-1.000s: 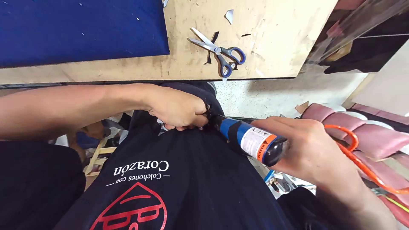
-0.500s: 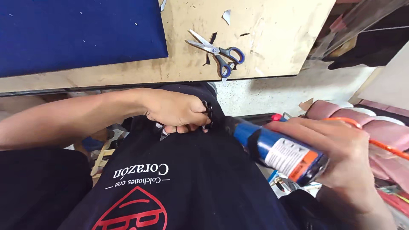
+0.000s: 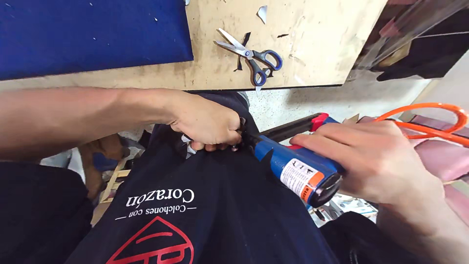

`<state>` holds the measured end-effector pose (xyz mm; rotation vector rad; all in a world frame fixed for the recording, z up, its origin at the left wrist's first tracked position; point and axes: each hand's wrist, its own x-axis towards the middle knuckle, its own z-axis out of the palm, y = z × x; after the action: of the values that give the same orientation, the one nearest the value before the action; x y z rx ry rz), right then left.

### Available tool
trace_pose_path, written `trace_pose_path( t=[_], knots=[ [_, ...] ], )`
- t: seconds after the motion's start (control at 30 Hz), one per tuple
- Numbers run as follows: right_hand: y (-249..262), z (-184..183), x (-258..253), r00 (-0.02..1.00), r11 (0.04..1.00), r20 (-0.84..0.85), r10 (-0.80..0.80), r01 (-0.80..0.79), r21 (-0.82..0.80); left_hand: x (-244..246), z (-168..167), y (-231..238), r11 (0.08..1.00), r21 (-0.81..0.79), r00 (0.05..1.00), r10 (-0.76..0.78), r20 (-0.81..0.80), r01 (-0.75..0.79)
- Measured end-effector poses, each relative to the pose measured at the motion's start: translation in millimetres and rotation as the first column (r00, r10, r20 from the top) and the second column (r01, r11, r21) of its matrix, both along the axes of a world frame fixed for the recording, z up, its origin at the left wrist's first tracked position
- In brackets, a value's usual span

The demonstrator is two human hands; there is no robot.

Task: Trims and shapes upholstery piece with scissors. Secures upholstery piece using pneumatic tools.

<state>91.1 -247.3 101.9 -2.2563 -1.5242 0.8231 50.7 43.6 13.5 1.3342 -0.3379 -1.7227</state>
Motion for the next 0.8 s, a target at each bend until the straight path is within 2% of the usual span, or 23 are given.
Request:
trace_pose_path(
  t=[0.23, 0.4, 0.8],
  knots=[
    [5, -2, 0, 1.000, 0.999, -0.030, -0.002, 0.001, -0.051, -4, -2, -1, 0.999, 0.034, 1.000, -0.005, -0.009, 0.006],
    [5, -4, -2, 0.999, 0.998, -0.040, -0.014, 0.011, -0.063, -5, -6, 0, 1.000, -0.005, 1.000, 0.008, 0.002, -0.008],
    [-5, -6, 0, 0.996, 0.999, -0.071, -0.050, 0.051, 0.006, -1, -2, 3, 1.000, -0.014, 1.000, 0.007, 0.017, -0.006]
  ],
)
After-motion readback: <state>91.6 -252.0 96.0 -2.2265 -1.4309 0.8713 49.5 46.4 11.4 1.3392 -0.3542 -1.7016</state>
